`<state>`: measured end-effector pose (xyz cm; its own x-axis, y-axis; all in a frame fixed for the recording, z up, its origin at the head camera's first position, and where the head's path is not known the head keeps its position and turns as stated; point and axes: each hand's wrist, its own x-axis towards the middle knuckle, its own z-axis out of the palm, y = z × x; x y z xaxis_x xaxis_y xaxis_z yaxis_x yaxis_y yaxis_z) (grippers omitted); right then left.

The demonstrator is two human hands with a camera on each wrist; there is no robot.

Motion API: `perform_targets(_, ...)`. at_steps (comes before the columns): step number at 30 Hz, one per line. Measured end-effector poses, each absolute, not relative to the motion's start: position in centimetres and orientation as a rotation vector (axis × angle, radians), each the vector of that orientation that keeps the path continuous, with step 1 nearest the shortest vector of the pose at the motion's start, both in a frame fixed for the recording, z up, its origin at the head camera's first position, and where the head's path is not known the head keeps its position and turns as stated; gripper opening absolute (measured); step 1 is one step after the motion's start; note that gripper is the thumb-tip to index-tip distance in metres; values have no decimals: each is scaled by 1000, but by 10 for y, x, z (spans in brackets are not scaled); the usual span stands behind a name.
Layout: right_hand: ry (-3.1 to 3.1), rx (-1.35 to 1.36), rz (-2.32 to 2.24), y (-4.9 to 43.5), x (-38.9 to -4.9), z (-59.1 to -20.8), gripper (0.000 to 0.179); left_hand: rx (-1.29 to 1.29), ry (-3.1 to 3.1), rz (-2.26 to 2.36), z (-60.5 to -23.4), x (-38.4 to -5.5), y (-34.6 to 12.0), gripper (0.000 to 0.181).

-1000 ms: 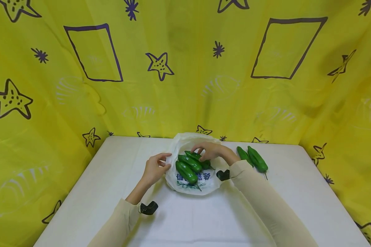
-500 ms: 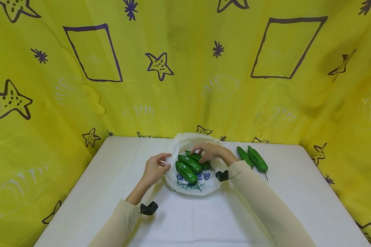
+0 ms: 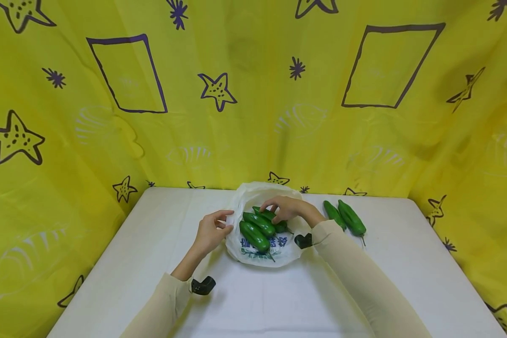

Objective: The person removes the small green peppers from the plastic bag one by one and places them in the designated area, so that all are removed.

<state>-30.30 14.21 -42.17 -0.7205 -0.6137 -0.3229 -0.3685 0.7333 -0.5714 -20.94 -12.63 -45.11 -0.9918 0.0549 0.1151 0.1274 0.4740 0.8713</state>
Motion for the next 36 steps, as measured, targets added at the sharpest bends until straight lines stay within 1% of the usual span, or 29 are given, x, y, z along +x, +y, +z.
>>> perform_targets(9, 2451, -721, -649, 141, -301, -419, 44, -160, -2641, -1575, -451, -210, -127, 40)
perform_targets(25, 2505, -818, -662, 143, -300, -413, 45, -154, -2639, -1569, -450, -208, -127, 40)
perform_targets(36, 2538, -851, -760, 147, -294, -401, 48, -128, -2634, -1577, -450, -208, -127, 41)
